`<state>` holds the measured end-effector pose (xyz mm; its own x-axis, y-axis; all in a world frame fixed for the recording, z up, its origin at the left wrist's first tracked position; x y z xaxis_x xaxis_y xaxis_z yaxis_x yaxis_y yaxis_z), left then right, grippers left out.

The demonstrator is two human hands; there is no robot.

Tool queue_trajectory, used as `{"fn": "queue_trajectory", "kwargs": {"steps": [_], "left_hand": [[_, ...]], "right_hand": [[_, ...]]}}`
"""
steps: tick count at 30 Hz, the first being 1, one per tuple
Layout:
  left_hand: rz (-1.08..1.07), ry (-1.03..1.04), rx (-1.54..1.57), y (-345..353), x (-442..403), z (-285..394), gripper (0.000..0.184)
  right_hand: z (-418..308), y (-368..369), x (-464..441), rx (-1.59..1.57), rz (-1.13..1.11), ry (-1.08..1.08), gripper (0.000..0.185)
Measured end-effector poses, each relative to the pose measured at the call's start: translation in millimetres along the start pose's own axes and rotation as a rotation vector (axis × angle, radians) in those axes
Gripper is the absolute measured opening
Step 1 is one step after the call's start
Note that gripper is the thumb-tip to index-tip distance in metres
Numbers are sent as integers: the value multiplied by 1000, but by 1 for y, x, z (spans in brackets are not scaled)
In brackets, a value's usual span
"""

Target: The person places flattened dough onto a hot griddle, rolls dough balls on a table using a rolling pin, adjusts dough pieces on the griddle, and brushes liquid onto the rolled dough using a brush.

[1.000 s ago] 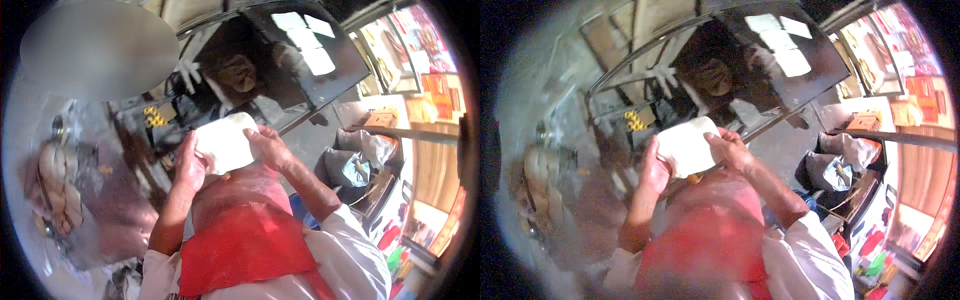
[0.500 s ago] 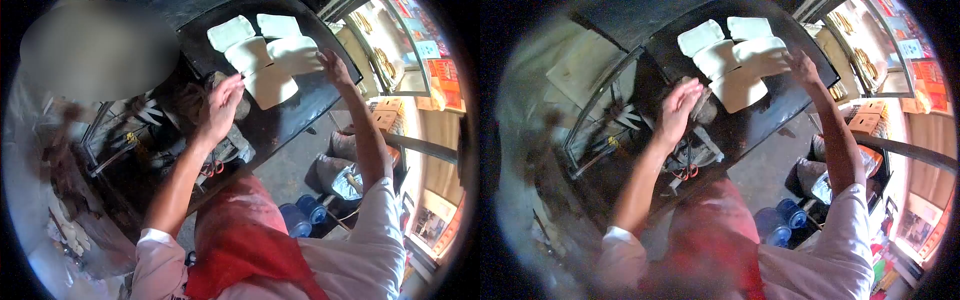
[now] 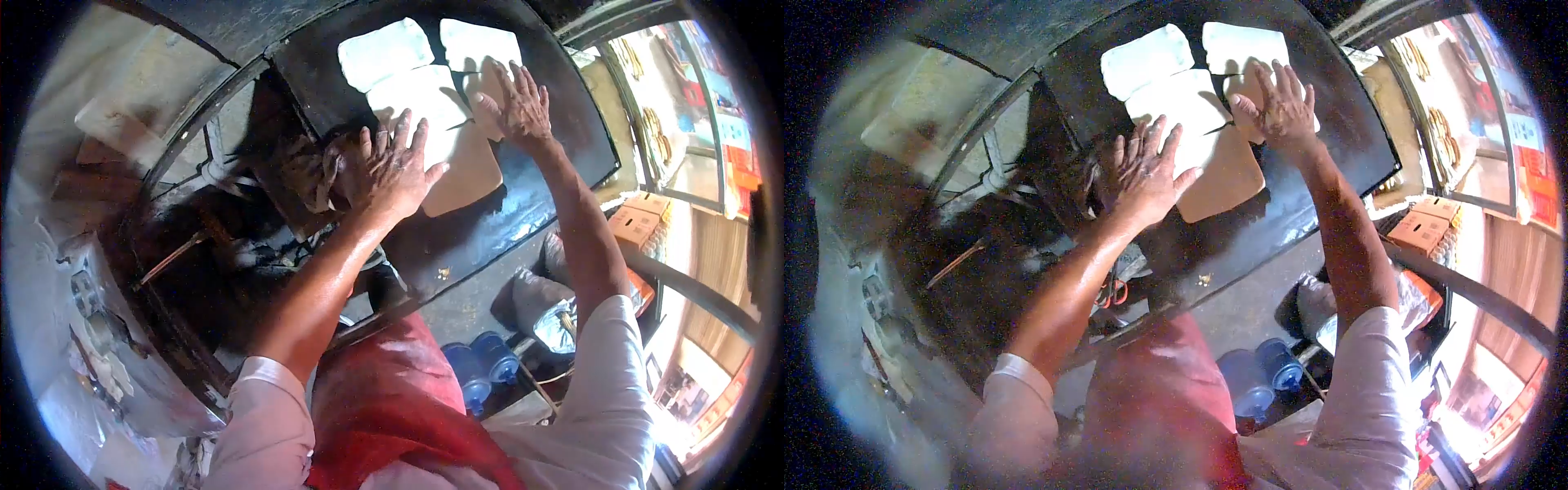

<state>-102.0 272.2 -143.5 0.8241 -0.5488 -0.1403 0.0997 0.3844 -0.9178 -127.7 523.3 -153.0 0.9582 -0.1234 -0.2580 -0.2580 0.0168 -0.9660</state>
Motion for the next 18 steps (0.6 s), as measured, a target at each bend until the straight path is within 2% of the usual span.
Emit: {"fn": "queue_trajectory", "kwargs": {"steps": [1,4,5,6,7,10,12,14,16,18], "left_hand": [[9,2,-13,4,-2,0,71],[-61,-16,-21,13,-2,-2,71],[-67,-3,-71,13,-3,0,72],[-71,12,-119,11,-4,0,74],[-100,-32,-22,11,-5,0,76],[-90,-41,-32,10,-5,1,78],[-196,-62,-153,21,-13,-6,76],[-234,-42,-180,24,-21,-11,71],[-239,-49,-169,21,-31,-11,65],[-247,-55,-149,14,-32,-10,64]], "right_hand": [[3,13,-10,-57,-70,3,80],[0,29,-43,-110,-61,-22,77],[-5,27,-55,-111,-72,-34,71],[-4,35,-63,-159,-51,-99,72],[-4,33,-62,-168,15,-96,73],[0,10,-32,-245,128,-135,75],[-8,-22,16,-320,128,-135,72],[-12,-20,51,-333,74,-167,73],[-17,-8,45,-178,18,-152,75],[-22,-9,23,-234,-2,-99,73]]}}
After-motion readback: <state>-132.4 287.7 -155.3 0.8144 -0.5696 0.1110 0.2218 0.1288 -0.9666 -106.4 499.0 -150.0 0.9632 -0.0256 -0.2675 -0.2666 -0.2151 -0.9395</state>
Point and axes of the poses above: each hand's wrist, its own x-axis away from the middle knuckle, its own y-axis out of the palm, z = x × y, the point moved 7 cm from there along -x, towards the middle knuckle, and after that the axes turned 9 degrees about z, right-handed, at the moved point
